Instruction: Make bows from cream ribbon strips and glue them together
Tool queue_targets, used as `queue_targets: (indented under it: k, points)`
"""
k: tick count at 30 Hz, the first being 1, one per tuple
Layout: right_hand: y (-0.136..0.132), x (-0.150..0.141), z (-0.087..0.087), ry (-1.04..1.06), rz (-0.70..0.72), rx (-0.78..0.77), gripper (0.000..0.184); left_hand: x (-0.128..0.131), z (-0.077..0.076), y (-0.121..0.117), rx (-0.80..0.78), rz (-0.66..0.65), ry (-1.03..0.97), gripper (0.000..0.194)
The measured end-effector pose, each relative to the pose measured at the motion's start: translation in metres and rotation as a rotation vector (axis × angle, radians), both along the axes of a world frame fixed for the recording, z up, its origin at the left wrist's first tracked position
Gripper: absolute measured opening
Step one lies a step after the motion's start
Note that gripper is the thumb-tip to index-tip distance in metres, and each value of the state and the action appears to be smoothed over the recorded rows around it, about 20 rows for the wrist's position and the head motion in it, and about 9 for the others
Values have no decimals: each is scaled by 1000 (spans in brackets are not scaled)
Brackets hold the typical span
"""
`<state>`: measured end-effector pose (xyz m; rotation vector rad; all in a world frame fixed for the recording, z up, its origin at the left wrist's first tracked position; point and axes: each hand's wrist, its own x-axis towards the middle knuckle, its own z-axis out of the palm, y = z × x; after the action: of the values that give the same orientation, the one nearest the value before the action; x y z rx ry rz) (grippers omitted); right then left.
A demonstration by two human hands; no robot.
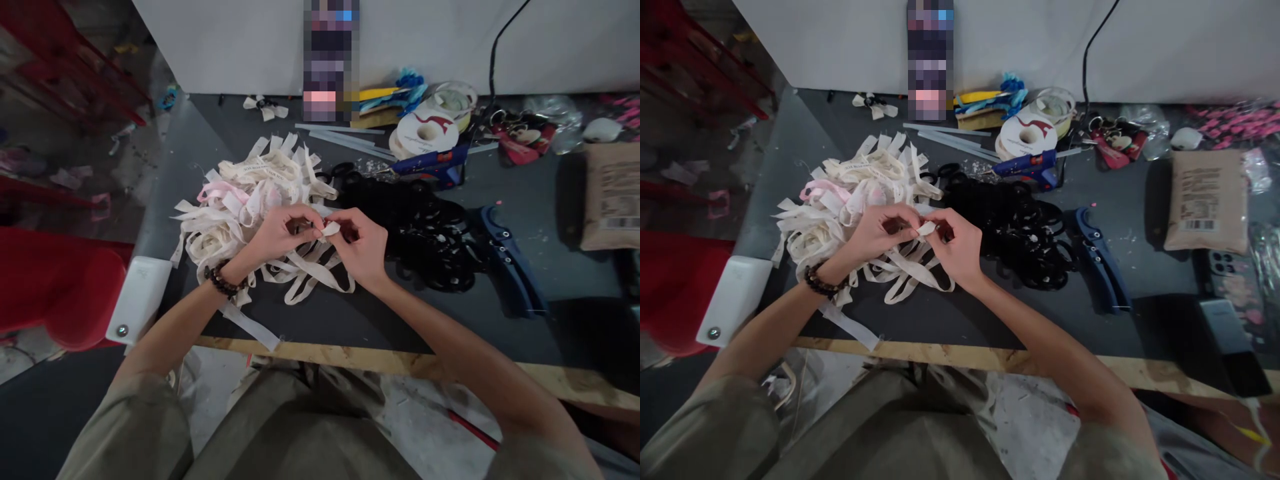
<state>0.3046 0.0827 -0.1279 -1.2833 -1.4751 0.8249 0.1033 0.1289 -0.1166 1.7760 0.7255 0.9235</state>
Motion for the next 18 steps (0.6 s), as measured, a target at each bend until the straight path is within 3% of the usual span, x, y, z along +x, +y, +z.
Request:
queue_targets:
  k: [7, 11, 18]
  points:
    - [0, -2, -2, 20, -58, 1, 35, 1, -3, -2, 68, 62, 31, 54]
    - [1, -4, 0, 35, -79, 21, 38, 0, -6, -4, 110, 110, 15, 40]
    - [1, -3, 0, 73, -39, 21, 49, 1, -15, -3, 409, 153, 5, 28]
